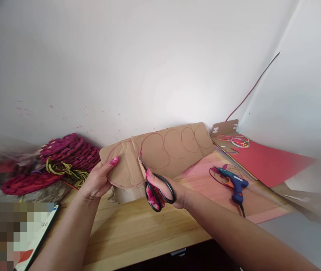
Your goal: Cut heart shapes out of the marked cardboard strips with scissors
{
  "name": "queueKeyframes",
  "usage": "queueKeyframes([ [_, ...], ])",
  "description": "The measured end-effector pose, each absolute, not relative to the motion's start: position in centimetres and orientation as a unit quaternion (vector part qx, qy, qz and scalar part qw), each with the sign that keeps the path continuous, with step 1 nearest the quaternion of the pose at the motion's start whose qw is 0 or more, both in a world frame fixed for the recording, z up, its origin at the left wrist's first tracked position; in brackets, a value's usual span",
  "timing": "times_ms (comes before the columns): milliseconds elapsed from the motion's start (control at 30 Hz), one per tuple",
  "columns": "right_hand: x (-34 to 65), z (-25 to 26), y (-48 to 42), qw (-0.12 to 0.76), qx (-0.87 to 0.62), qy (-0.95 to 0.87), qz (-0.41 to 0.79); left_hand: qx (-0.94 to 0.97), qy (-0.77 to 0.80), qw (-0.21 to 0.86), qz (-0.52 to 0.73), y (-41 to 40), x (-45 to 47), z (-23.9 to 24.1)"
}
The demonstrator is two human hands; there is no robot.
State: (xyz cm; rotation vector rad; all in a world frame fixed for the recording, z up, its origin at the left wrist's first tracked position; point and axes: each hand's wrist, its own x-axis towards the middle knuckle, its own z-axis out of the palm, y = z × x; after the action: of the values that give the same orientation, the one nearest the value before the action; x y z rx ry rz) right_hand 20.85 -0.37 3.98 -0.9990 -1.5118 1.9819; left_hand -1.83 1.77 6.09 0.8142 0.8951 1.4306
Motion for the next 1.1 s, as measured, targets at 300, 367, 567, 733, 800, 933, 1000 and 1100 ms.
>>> queueKeyframes([
  [300, 20.5, 3.4, -0.2, 0.238, -0.365, -0.562, 0.703, 0.362, 0.398, 0.581, 0.611, 1.7, -2.3, 6.1],
  [367, 20.6, 2.7, -0.3, 0.247, -0.384, -0.559, 0.692, 0.379, 0.397, 0.591, 0.590, 1.7, -2.8, 6.0],
  [567, 21.0, 1.3, -1.4, 0.247, -0.427, -0.550, 0.674, 0.407, 0.352, 0.646, 0.541, 2.1, -4.4, 5.6],
  [733, 20.9, 0.7, -2.6, 0.256, -0.457, -0.542, 0.657, 0.477, 0.367, 0.633, 0.487, 2.3, -4.5, 5.7],
  [800, 20.6, 0.5, -3.2, 0.282, -0.471, -0.523, 0.652, 0.502, 0.366, 0.631, 0.464, 2.2, -4.5, 5.9],
  [933, 20.2, 0.3, -5.0, 0.331, -0.472, -0.519, 0.630, 0.508, 0.339, 0.639, 0.467, 1.9, -4.6, 6.1],
  [1000, 20.4, 0.3, -6.2, 0.319, -0.464, -0.527, 0.637, 0.479, 0.343, 0.634, 0.501, 1.9, -4.7, 6.2],
  [1100, 21.4, 0.0, -7.6, 0.329, -0.477, -0.507, 0.638, 0.421, 0.355, 0.622, 0.558, 2.2, -4.7, 6.2],
])
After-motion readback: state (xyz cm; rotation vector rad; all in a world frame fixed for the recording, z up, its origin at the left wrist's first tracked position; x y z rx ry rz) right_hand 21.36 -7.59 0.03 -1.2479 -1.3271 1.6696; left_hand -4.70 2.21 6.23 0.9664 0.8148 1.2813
